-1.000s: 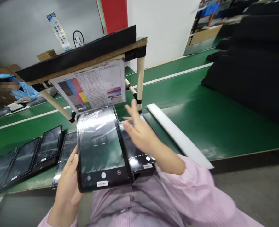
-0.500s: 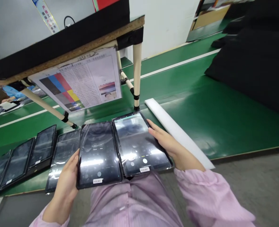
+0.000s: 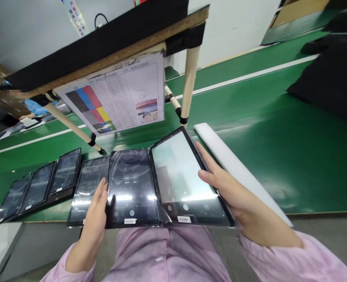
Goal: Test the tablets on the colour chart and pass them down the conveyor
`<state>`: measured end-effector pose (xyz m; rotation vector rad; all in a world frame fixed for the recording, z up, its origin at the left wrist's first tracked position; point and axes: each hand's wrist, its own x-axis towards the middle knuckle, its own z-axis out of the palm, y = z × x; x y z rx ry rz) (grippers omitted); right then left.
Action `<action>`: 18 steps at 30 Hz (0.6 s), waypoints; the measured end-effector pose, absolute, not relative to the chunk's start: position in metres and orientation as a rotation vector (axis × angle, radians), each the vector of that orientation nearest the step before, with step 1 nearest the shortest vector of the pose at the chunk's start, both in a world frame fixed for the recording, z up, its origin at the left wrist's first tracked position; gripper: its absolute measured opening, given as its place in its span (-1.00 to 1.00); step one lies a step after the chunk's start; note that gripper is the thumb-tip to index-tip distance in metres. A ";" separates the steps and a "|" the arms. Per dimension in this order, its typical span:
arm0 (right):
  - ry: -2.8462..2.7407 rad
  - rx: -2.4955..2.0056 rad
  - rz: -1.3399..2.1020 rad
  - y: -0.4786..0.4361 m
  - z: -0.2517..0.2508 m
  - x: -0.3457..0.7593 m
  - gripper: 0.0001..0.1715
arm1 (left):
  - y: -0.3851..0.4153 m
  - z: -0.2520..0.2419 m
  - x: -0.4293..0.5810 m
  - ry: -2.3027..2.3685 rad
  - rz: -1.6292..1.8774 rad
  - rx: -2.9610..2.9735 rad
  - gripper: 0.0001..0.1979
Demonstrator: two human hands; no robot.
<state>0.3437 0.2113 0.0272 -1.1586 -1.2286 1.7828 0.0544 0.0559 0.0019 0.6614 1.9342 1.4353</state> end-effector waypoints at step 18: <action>-1.354 -0.701 1.545 0.152 0.070 0.262 0.40 | 0.050 0.030 0.084 1.468 1.761 1.054 -0.19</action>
